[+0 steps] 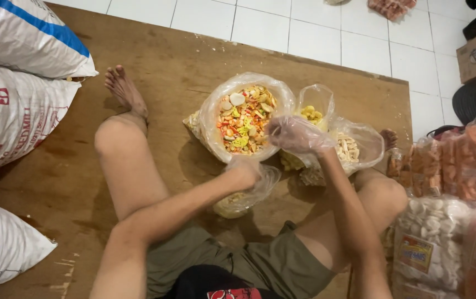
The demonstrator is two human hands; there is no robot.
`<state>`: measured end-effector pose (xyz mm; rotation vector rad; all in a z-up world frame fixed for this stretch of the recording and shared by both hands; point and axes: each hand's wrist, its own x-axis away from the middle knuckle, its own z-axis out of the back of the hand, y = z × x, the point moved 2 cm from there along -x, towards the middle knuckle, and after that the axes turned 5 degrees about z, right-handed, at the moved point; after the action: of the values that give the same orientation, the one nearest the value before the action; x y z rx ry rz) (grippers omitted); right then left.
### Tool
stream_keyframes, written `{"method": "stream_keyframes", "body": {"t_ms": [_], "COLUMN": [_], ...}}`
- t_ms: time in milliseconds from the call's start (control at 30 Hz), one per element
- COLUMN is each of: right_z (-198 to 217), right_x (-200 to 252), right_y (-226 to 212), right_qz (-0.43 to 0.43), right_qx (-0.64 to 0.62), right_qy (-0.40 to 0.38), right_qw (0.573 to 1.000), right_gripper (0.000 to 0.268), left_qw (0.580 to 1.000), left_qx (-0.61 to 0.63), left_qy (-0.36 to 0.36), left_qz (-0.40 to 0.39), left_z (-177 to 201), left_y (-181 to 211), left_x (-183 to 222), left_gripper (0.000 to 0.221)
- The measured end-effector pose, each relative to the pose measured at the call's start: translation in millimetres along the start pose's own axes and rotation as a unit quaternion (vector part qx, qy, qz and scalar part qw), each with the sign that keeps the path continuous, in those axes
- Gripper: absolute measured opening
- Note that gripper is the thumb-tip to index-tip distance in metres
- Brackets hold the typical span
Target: Mixing and sorting various types of snacks in large plastic bags while sitting on the floor
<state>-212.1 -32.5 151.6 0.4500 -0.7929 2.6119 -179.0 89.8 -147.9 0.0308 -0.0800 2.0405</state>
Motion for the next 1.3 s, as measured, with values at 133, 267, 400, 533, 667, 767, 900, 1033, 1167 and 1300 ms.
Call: {"method": "stream_keyframes", "body": {"t_ms": [133,267,400,533,667,767,900,1033,1167,1300], "right_z": [4,-21,-31,-53,-61,-72,-81,-101,-124,-169], "right_x": [20,8,28,23,10,-24,-61,-96,-122,-167], "right_y": [2,36,-4,-24,-9,31,58,93,106,154], "right_qz": [0.000,-0.035,0.051,0.105,0.059,0.019,0.012,0.064,0.162,0.251], "right_qx": [0.012,0.054,0.097,0.100,0.057,0.045,0.064,0.070,0.215,0.302], "right_qy": [-0.057,-0.112,-0.167,-0.231,-0.207,-0.128,-0.045,0.074,0.185,0.276], "right_qw": [0.998,0.992,0.980,0.962,0.975,0.991,0.997,0.993,0.945,0.877], "right_gripper": [0.034,0.033,0.029,0.035,0.033,0.035,0.034,0.048,0.052,0.042], "left_qw": [0.963,0.970,0.986,0.982,0.980,0.994,0.983,0.992,0.987,0.991], "left_qx": [0.163,0.171,0.026,-0.041,0.156,0.105,0.140,0.074,0.142,0.110], "left_qy": [0.128,0.118,0.141,0.161,0.103,0.002,-0.109,-0.101,-0.070,-0.060], "left_qz": [-0.170,-0.125,-0.087,-0.090,-0.063,-0.024,0.048,0.016,0.034,0.046], "left_z": [14,62,107,124,5,52,-14,6,25,15], "left_y": [-55,-123,-143,-146,-145,-113,-88,-84,-89,-91], "left_x": [-36,-72,-81,-67,-118,-106,-152,-143,-127,-118], "left_gripper": [0.018,0.023,0.013,0.013,0.015,0.021,0.030,0.025,0.021,0.021]}}
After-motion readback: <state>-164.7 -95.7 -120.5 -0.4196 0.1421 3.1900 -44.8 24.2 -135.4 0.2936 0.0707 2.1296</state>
